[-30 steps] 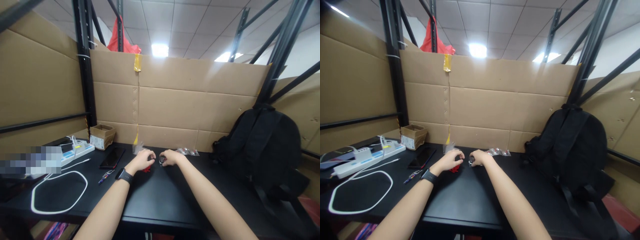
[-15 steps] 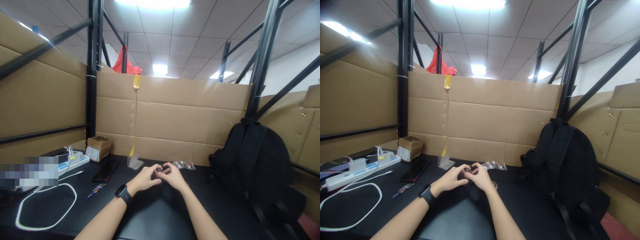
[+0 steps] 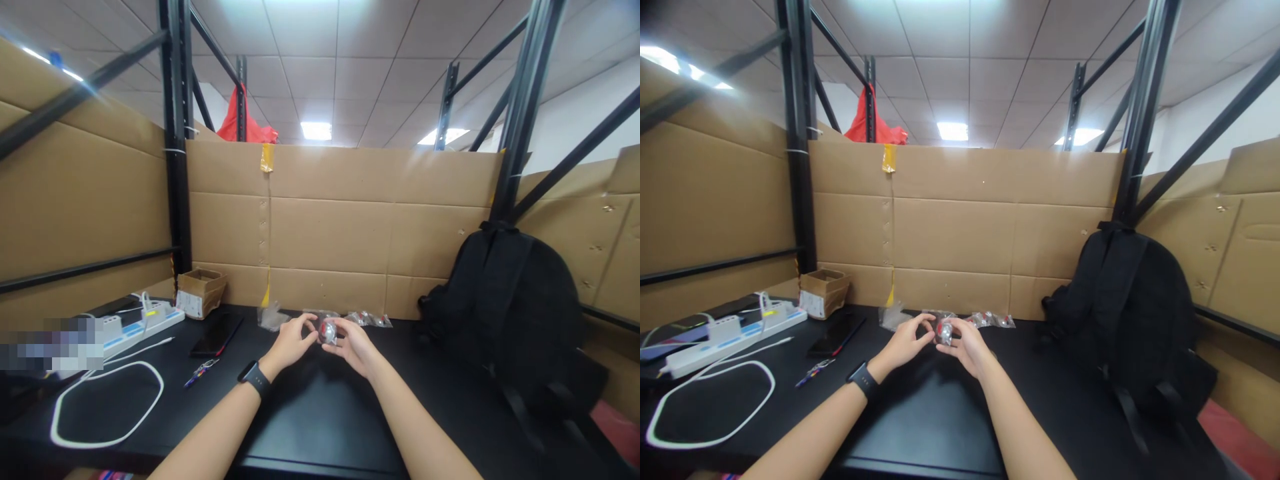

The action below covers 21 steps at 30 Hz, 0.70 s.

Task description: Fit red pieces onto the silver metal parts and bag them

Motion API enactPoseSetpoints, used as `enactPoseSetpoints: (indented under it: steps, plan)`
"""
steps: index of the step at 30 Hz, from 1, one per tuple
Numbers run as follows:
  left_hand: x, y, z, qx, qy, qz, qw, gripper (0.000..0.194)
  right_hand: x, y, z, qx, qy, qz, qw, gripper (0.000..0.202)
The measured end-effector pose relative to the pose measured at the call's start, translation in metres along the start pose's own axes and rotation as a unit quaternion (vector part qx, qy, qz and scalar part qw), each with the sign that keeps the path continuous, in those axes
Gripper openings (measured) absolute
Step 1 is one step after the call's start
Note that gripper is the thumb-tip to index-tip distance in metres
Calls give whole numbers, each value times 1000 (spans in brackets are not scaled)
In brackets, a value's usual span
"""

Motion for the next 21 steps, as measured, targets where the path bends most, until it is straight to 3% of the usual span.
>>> enactPoseSetpoints:
  steps: [7, 12, 18, 21]
  plan:
    - [-3, -5, -12, 22, -37, 45, 998, 30, 0, -5, -3, 9, -1, 32, 999, 19]
    - [-5, -14, -22, 50, -59, 127, 989, 33, -6, -12, 3, 14, -7, 53, 998, 15]
    - [-14, -12, -32, 192, -68, 66, 977, 29, -8, -18, 3, 15, -18, 67, 997, 17]
    - [-15, -13, -24, 179, -31, 42, 982, 25, -8, -19, 1, 19, -26, 76, 997, 19]
Point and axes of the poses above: each hand's wrist, its own x-axis away from the middle knuckle, its own y-axis out of the palm, z = x × y, the point moved 8 cm from there along -x, towards the middle knuckle, and after that the axes turned 13 degrees about x, right-handed, at the moved point
